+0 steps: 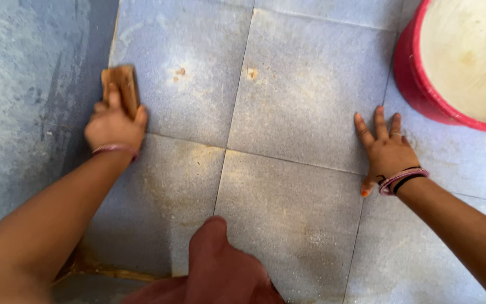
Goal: The person scrubs a tiled floor using a sponge and a red bucket of water. They repeatedly dip the sponge into the bucket and scrub various sections of the floor, including corners and areas near a wall. The person also uses a metal cup to pour water onto the floor during the cleaning process.
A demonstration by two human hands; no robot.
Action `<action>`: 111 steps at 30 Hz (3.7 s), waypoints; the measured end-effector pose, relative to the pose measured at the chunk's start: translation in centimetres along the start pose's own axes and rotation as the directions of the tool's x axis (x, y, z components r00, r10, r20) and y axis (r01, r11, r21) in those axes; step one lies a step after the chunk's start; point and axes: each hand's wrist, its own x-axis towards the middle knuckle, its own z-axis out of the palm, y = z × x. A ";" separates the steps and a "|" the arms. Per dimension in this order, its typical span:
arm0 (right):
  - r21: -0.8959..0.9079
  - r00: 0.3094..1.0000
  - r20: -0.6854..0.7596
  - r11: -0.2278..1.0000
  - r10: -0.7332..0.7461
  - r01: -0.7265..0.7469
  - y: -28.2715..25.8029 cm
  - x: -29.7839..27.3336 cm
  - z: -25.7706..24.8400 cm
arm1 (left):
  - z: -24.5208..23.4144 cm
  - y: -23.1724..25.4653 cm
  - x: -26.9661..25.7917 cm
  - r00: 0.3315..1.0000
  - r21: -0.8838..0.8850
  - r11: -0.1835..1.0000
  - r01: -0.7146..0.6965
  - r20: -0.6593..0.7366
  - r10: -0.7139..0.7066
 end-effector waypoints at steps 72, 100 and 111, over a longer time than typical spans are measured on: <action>0.151 0.980 0.079 0.969 0.184 -0.194 10.1 -2.3 3.9 | -7.0 31.0 1.7 0.786 -0.154 0.775 -0.613 -0.018 0.618; -0.261 0.933 -0.139 0.921 -0.331 0.288 0.6 8.1 -6.4 | -0.6 30.8 -27.5 0.725 -0.400 0.658 -0.638 -0.024 0.688; -0.418 0.911 -0.056 0.838 -0.409 0.351 3.3 2.3 -0.6 | -1.9 8.0 -17.4 0.967 -0.123 0.973 0.197 0.191 -0.171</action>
